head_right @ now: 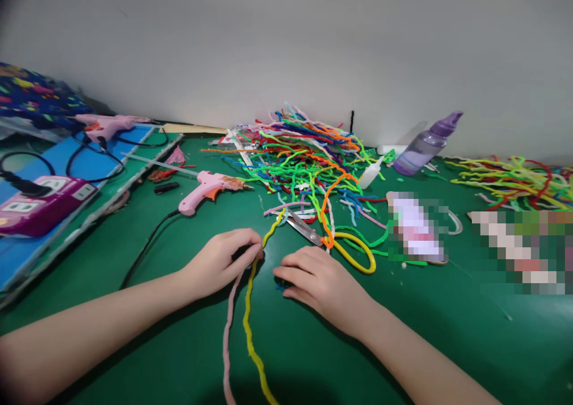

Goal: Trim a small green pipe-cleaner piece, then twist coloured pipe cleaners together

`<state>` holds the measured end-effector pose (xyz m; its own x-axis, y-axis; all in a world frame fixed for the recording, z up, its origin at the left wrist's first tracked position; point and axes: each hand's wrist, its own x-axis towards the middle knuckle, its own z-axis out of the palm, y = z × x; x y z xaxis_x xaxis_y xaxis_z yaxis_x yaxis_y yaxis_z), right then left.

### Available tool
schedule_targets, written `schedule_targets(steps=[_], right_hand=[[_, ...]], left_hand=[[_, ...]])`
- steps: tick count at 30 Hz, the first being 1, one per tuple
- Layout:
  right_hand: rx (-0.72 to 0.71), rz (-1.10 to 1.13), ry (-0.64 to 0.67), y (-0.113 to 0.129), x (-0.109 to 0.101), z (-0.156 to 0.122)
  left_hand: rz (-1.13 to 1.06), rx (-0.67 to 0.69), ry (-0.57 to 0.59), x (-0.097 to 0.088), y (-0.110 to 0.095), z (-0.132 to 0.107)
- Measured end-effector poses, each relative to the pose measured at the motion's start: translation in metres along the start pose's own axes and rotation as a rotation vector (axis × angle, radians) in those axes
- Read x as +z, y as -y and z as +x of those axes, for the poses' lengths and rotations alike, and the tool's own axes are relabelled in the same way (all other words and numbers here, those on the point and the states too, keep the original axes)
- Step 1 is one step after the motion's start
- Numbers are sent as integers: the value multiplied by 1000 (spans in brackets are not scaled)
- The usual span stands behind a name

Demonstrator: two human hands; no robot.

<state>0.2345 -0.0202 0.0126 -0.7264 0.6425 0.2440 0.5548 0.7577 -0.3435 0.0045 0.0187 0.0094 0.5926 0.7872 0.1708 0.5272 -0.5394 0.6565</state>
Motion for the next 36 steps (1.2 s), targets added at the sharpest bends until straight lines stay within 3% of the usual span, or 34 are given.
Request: schedule_targets(steps=[6,15,17,21,23,25,32,36], right_hand=[[-75,-7,96,4,-1,1],[-101,-18,106,5,-2,-3],[-71,-19,4,-1,-9,-4],[218,-280,-494,-19,-25,-4],[339,-410,-584,-24,-29,-3],[351,-430,-530,-23,-29,-2],[122,-290,-222,5,-12,1],[13,-297,-40,10,-5,3]], left_hand=[[-13,1,-5,0,1,0],[-15,-11,-4,0,-1,-1],[-16,-7,-3,0,0,0],[-23,-4,-4,0,0,0],[-24,-11,-5,0,1,0],[-24,-16,-2,-1,0,1],[-76,-14,2,-2,-3,1],[-158,56,60,-3,-2,0]])
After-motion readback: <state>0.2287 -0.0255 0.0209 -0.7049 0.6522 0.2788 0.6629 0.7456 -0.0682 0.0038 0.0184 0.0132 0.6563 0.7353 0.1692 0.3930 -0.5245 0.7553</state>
